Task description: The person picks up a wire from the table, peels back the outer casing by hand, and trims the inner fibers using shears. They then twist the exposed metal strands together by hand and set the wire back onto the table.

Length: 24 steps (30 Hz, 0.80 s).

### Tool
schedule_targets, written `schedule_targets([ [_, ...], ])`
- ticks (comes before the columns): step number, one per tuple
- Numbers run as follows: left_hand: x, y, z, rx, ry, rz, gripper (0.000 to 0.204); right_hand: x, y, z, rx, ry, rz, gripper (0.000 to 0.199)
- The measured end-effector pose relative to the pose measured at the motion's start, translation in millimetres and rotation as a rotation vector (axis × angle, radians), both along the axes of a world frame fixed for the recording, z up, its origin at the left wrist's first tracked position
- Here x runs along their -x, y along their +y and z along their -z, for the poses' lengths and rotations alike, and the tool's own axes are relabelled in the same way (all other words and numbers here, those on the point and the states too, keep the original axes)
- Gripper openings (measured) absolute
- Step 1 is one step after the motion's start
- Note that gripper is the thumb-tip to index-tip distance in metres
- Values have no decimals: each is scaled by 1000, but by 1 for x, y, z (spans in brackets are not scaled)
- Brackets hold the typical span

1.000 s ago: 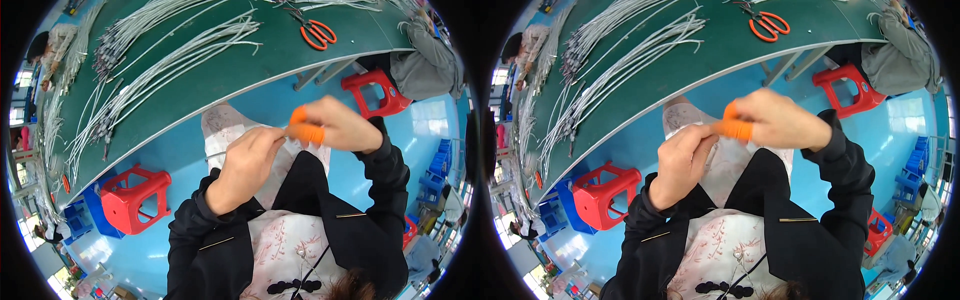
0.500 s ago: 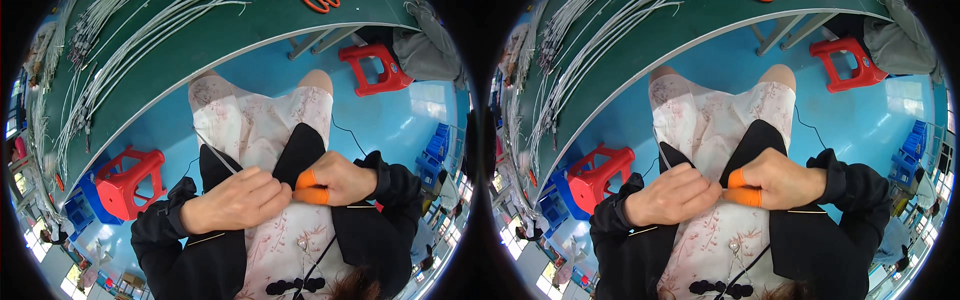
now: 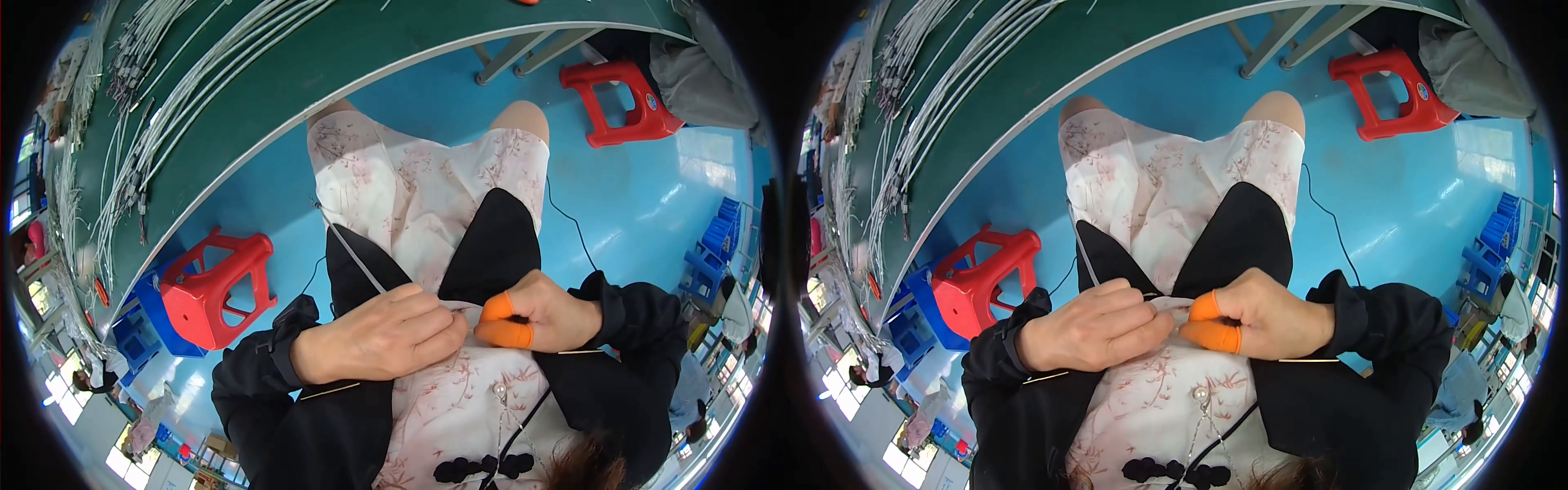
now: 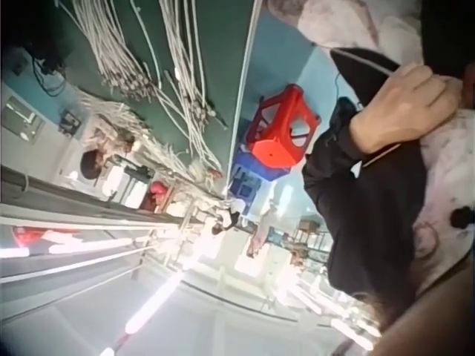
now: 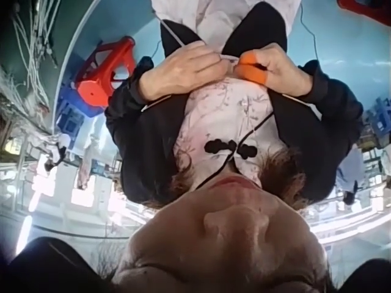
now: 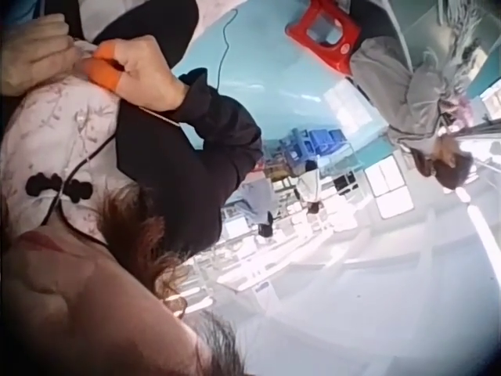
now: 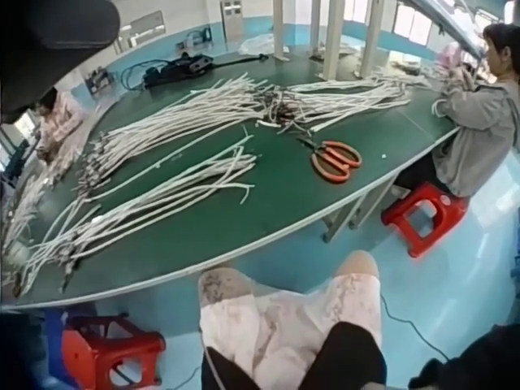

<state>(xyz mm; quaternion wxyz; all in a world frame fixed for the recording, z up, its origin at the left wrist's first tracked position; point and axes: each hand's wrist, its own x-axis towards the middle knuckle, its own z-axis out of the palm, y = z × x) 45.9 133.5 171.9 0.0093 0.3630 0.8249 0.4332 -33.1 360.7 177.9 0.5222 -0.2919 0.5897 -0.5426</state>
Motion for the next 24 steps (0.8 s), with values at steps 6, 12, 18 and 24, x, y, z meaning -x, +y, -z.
schedule_targets([
  [6, 34, 2, 17, -134, -130, -324, 15, 40, -18, 11, -208, -434, 140, 27],
  [12, 40, 2, 13, -225, -467, -480, 9, 55, -21, 21, -205, -565, 291, 38],
  [18, 40, 0, 15, -307, -491, -587, 7, 113, -11, 22, -83, 493, 460, 28],
  [24, 46, 1, 12, -489, -609, -629, 6, 200, -41, 3, -66, 1507, 669, 22],
])
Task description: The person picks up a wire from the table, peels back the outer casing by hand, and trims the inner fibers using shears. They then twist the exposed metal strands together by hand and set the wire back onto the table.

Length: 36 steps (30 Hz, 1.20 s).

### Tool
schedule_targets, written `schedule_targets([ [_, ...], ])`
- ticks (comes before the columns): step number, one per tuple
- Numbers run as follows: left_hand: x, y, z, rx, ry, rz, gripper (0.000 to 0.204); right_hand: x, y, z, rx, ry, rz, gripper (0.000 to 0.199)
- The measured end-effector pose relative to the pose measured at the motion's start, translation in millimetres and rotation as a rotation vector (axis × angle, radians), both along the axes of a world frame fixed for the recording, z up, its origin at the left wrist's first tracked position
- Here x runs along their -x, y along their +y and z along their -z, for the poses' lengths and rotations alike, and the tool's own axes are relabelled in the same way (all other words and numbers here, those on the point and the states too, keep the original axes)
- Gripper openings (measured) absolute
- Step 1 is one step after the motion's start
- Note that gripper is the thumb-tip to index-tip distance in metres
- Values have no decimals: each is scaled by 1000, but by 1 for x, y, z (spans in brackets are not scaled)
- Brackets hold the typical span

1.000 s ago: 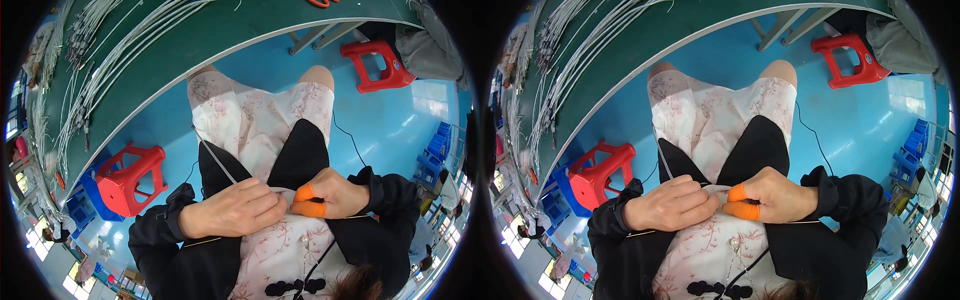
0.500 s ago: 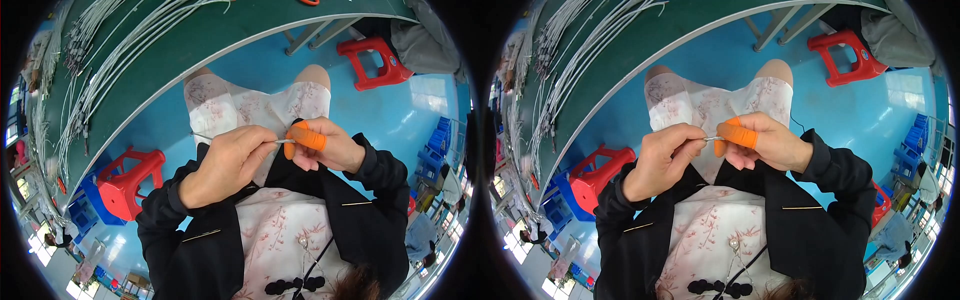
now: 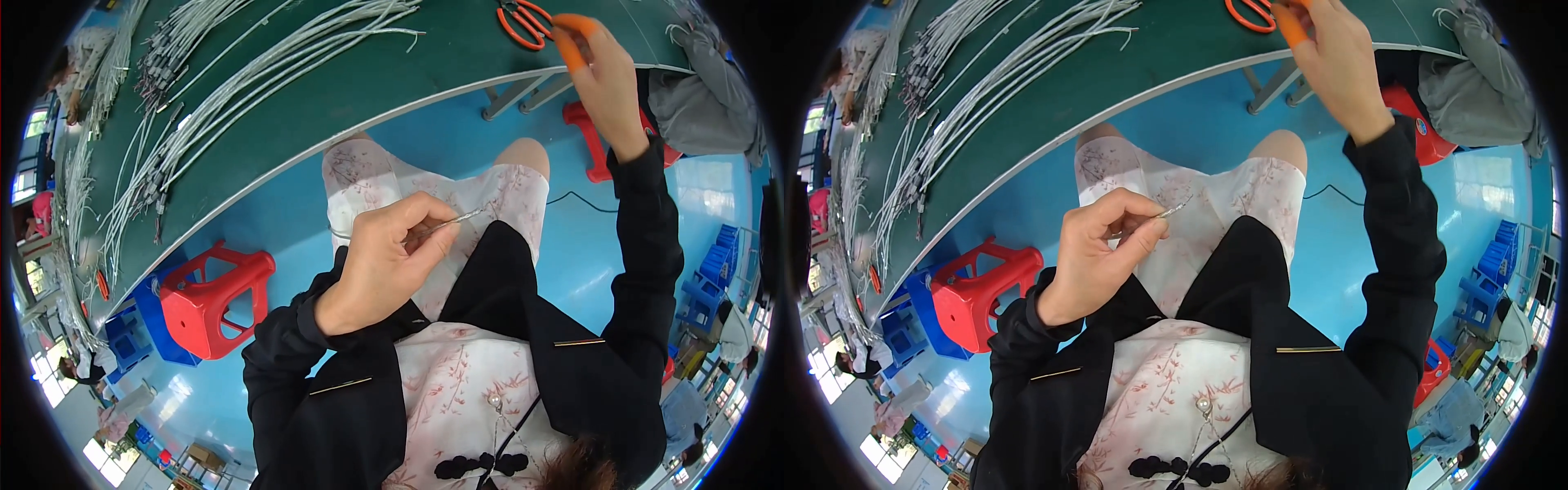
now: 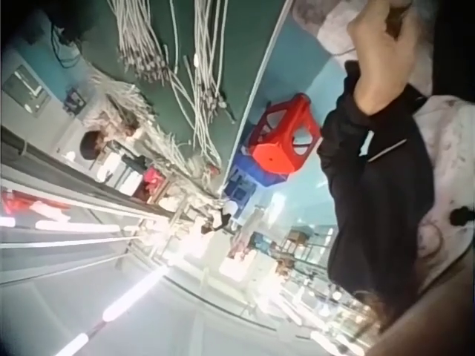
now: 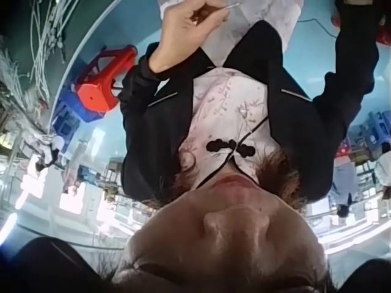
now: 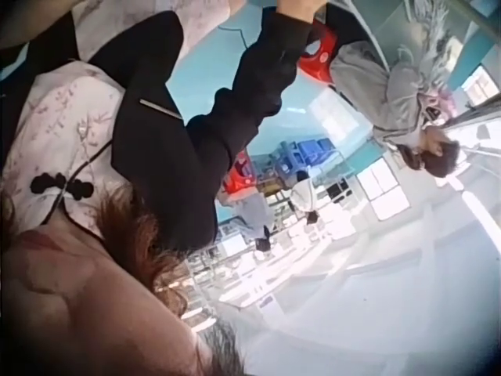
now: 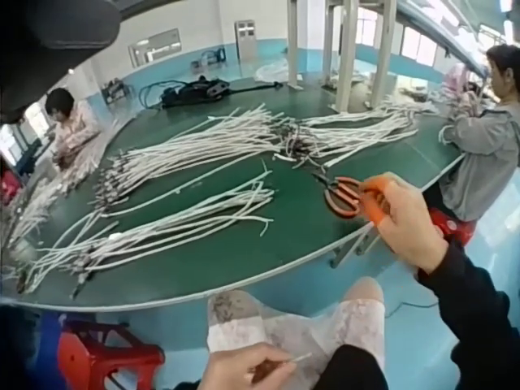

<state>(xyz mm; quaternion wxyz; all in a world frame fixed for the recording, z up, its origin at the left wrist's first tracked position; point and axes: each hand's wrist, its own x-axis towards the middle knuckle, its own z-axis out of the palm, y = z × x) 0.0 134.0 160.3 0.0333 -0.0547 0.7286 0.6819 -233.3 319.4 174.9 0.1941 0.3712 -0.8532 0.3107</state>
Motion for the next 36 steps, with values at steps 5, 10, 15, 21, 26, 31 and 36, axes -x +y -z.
schedule_targets([
  [5, 4, -3, 0, -88, -65, -57, 7, 56, -7, 13, -223, 322, -100, 22],
  [10, 9, -7, 4, -330, -111, -107, 12, 69, -19, 8, -387, -26, -41, 23],
  [15, 15, -14, 1, -430, -168, -28, 19, 91, -8, 23, -526, 23, 4, 28],
  [21, 17, -10, 5, -473, -92, -80, 19, 46, 2, -4, -233, -154, 33, 32],
  [26, 17, 0, 5, -319, -61, -130, 17, -43, 21, -7, 594, -1108, -148, 29],
  [31, 21, 10, 2, -231, -96, -96, 15, -118, 6, 23, 734, -1492, -139, 21],
  [36, 20, 21, 1, -201, -135, -58, 12, -131, 0, 31, 868, -1583, -208, 23],
])
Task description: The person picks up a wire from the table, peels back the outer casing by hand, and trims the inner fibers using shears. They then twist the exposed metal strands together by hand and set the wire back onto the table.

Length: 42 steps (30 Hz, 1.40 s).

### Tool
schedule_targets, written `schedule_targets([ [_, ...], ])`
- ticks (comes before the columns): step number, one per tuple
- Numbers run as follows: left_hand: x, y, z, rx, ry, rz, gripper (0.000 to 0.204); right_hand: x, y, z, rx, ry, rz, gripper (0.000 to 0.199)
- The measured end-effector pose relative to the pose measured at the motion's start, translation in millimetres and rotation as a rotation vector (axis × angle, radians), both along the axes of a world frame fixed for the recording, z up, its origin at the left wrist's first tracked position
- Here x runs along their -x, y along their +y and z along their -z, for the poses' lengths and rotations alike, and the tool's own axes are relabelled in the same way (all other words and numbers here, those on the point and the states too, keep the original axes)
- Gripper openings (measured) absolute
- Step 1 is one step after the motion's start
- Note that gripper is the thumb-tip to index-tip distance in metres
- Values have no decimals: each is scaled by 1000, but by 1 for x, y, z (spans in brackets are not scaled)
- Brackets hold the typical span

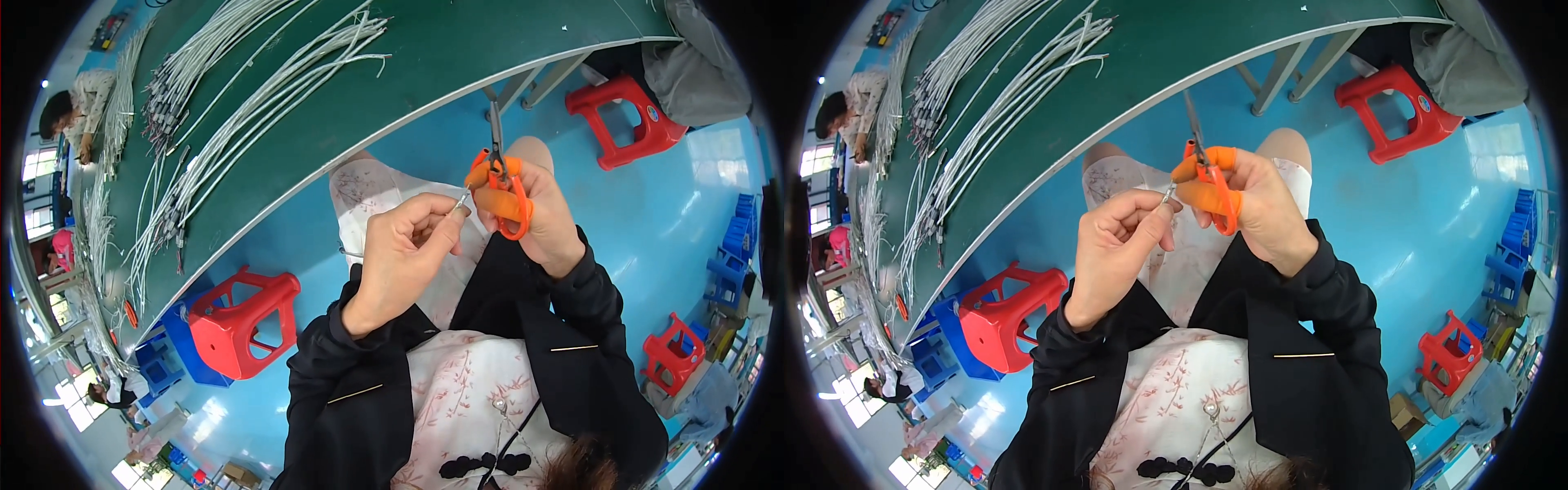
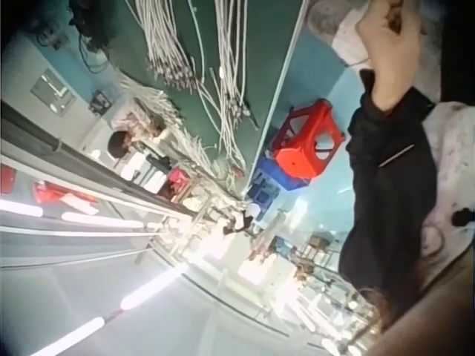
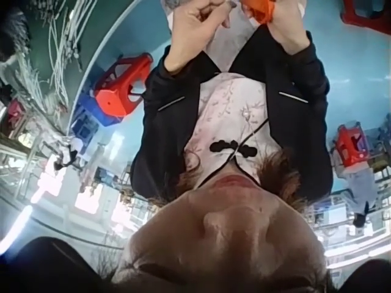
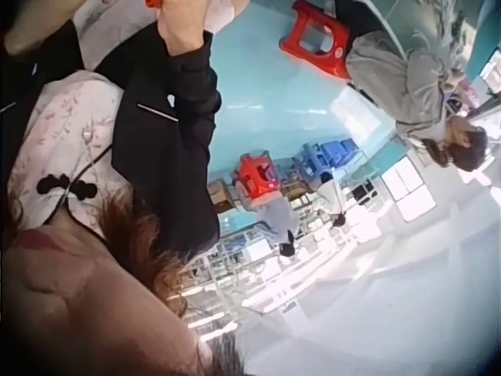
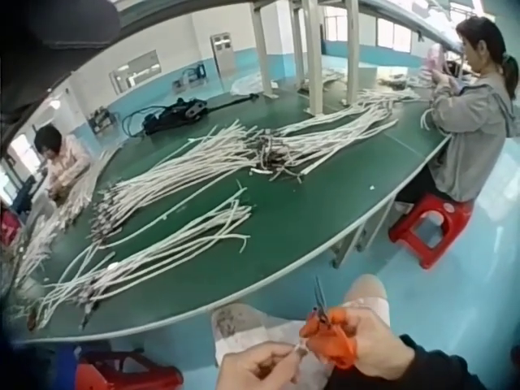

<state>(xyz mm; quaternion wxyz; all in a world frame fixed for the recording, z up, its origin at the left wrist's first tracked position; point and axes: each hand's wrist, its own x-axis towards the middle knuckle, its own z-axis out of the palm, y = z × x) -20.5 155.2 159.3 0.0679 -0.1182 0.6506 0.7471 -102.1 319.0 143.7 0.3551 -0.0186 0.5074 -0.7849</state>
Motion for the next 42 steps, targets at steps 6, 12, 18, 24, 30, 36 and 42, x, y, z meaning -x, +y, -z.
schedule_targets([
  [6, -6, 6, -4, 52, -28, 23, 14, -7, 0, -2, -15, 53, -7, 16],
  [12, -9, 6, 7, -139, 56, 9, 14, -12, 1, 6, 67, 71, -5, 13],
  [18, -7, 1, 23, -474, 88, 82, 18, -15, -3, 10, 249, -76, -10, 18],
  [24, -5, -3, 39, -636, 140, 149, 20, -20, -5, 22, 380, -178, 0, 24],
  [30, -5, -1, 34, -506, 187, 143, 18, -18, 0, 20, 244, -53, -52, 23],
  [36, -5, -1, 21, -49, 218, 25, 14, -12, 11, 8, -29, 147, -86, 25],
  [42, -6, -1, 18, 79, 191, -37, 13, -20, 28, -2, -301, 407, -251, 32],
])
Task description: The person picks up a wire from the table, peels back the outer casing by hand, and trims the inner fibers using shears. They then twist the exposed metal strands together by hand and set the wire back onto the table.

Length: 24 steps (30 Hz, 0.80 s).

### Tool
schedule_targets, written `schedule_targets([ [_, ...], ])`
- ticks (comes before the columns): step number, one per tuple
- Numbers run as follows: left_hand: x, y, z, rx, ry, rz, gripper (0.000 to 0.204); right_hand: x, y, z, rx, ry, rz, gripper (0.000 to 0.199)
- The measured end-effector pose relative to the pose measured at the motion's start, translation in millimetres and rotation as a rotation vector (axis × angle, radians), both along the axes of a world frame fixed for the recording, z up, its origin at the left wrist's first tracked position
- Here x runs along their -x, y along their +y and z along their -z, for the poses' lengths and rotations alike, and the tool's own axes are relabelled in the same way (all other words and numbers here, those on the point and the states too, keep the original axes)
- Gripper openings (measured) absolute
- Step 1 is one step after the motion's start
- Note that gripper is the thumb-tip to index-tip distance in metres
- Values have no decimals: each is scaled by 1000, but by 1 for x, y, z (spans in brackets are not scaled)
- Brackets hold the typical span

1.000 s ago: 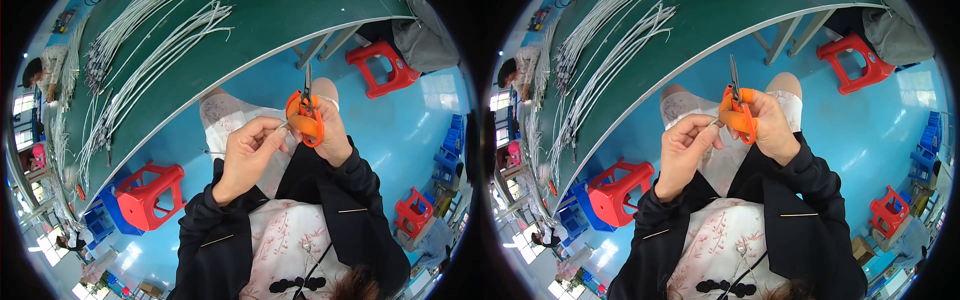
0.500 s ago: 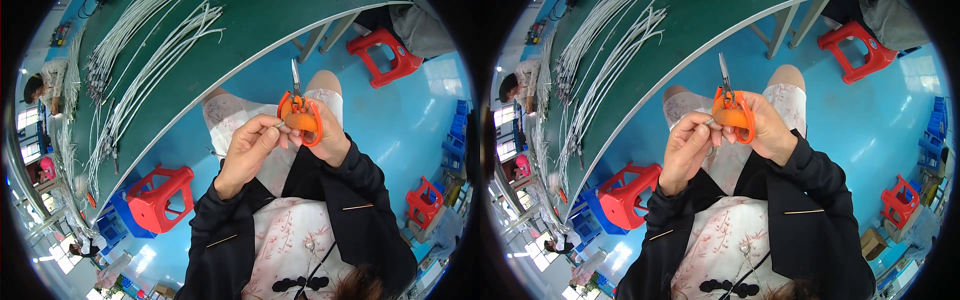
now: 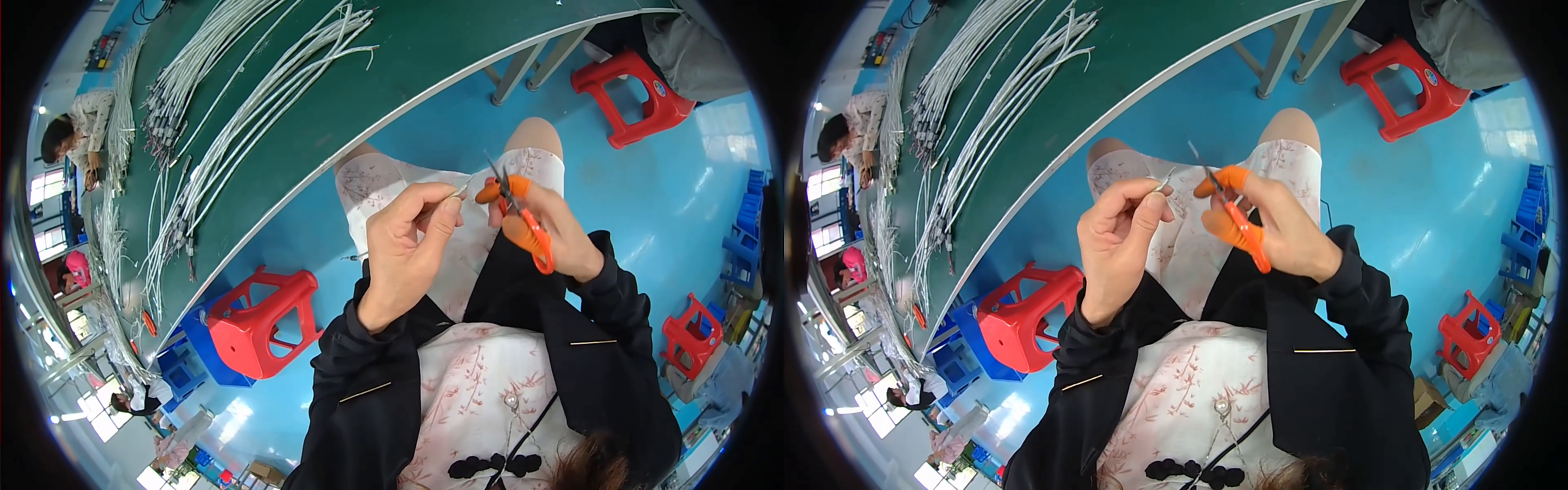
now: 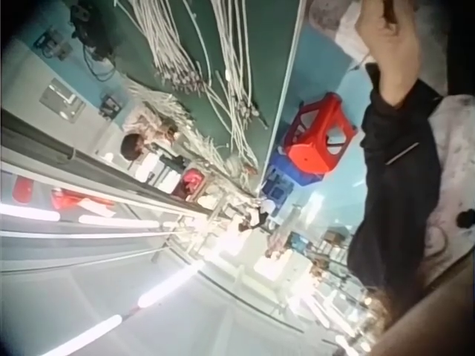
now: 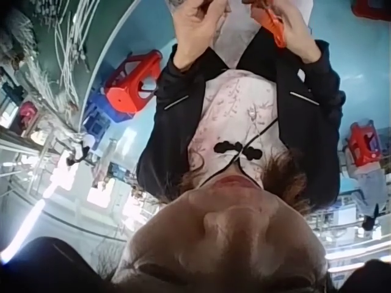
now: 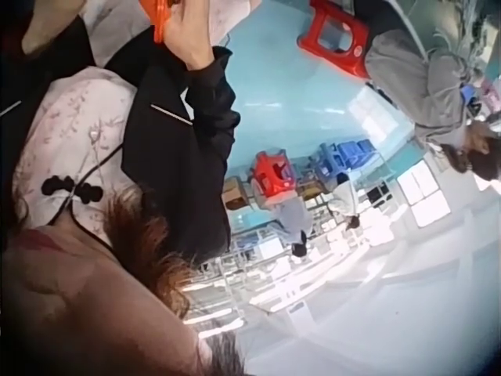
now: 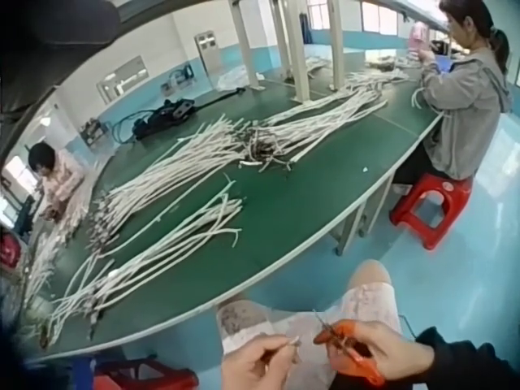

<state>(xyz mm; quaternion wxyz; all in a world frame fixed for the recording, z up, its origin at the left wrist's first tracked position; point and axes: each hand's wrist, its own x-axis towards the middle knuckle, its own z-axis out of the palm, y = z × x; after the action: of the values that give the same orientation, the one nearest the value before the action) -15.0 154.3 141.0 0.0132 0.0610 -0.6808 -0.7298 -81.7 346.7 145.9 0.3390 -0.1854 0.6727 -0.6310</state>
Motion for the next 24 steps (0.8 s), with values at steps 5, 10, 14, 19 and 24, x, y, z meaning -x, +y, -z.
schedule_targets([
  [5, 1, 4, 0, 265, 80, -73, 10, -13, -1, 3, -51, -8, -111, 33],
  [10, 3, 7, -3, 550, 253, -106, 10, -11, -8, -3, -100, -129, -110, 33],
  [14, 5, 10, -1, 637, 345, -118, 12, -14, -10, 2, 9, -103, -52, 41],
  [19, 7, 13, 0, 704, 429, -133, 13, -11, -11, -4, -75, -196, -93, 30],
  [24, 8, 14, 0, 720, 443, -144, 14, -9, -11, -6, -95, -135, -88, 30],
])
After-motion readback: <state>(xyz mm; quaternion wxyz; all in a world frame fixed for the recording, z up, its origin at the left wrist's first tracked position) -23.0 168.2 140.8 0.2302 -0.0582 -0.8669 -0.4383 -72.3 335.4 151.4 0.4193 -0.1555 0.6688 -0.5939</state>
